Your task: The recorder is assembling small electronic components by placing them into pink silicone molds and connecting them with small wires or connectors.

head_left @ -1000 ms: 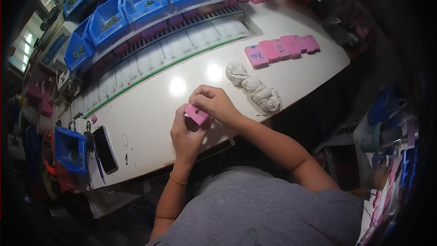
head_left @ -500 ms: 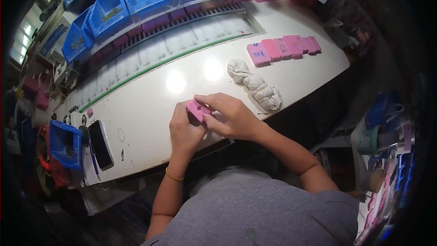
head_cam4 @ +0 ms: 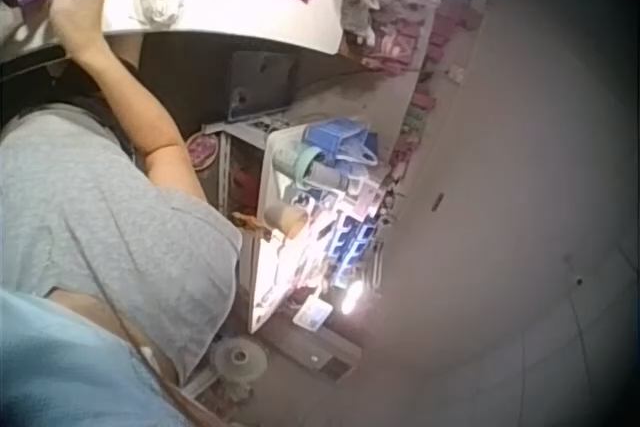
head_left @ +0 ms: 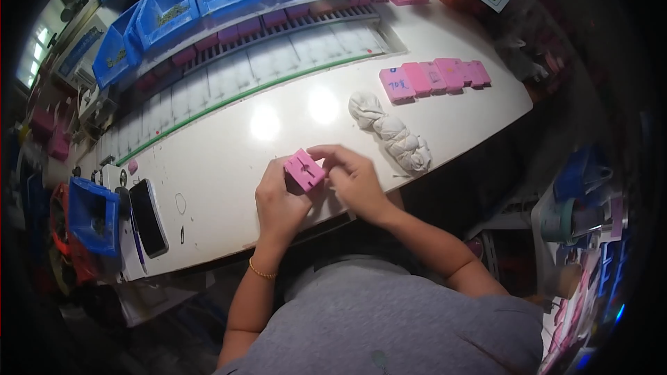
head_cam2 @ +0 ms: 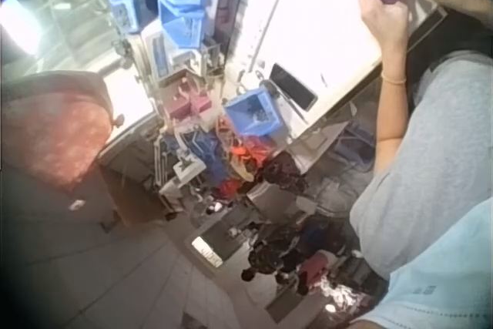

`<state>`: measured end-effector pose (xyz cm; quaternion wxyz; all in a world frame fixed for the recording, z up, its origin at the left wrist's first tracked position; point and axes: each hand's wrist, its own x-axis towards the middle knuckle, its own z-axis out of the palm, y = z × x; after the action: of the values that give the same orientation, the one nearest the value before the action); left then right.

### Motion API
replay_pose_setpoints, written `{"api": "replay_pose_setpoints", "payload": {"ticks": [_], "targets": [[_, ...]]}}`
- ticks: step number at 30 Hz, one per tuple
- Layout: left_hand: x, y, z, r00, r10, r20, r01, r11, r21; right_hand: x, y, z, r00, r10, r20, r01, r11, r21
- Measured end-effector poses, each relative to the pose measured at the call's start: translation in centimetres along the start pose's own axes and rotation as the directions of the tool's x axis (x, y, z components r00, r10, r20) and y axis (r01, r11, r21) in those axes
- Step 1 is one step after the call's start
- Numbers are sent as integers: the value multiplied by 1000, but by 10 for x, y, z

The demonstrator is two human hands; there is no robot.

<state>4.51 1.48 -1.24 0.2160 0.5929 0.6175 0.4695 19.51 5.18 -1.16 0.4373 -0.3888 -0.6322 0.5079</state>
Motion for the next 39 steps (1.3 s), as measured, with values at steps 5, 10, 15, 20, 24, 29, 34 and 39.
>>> {"api": "replay_pose_setpoints", "payload": {"ticks": [5,10,15,20,24,29,34,39], "targets": [[1,-2,1,1000,10,7,-10,1000,14,20,-21,-31,997,72,-41,-75,994,-81],[0,-4,1,1000,25,-9,-25,1000,18,12,-14,-13,897,-314,310,426,801,-421],[3,-3,1,998,63,-7,-63,998,3,11,0,-5,939,-319,127,344,869,-355],[2,-9,-4,1000,-4,12,4,1000,7,8,-24,-6,945,-278,172,327,825,-462],[6,16,-10,1000,17,-5,-17,1000,-26,7,-65,-6,946,-323,0,321,942,-99],[2,13,-18,999,33,33,-36,994,104,34,-47,12,965,-48,258,10,989,146],[-5,-3,-18,992,-88,87,108,958,-266,44,-39,-8,981,-42,191,52,997,-48],[0,-22,-18,981,-92,172,165,862,-479,48,-33,-36,853,-98,513,261,931,-257]]}}
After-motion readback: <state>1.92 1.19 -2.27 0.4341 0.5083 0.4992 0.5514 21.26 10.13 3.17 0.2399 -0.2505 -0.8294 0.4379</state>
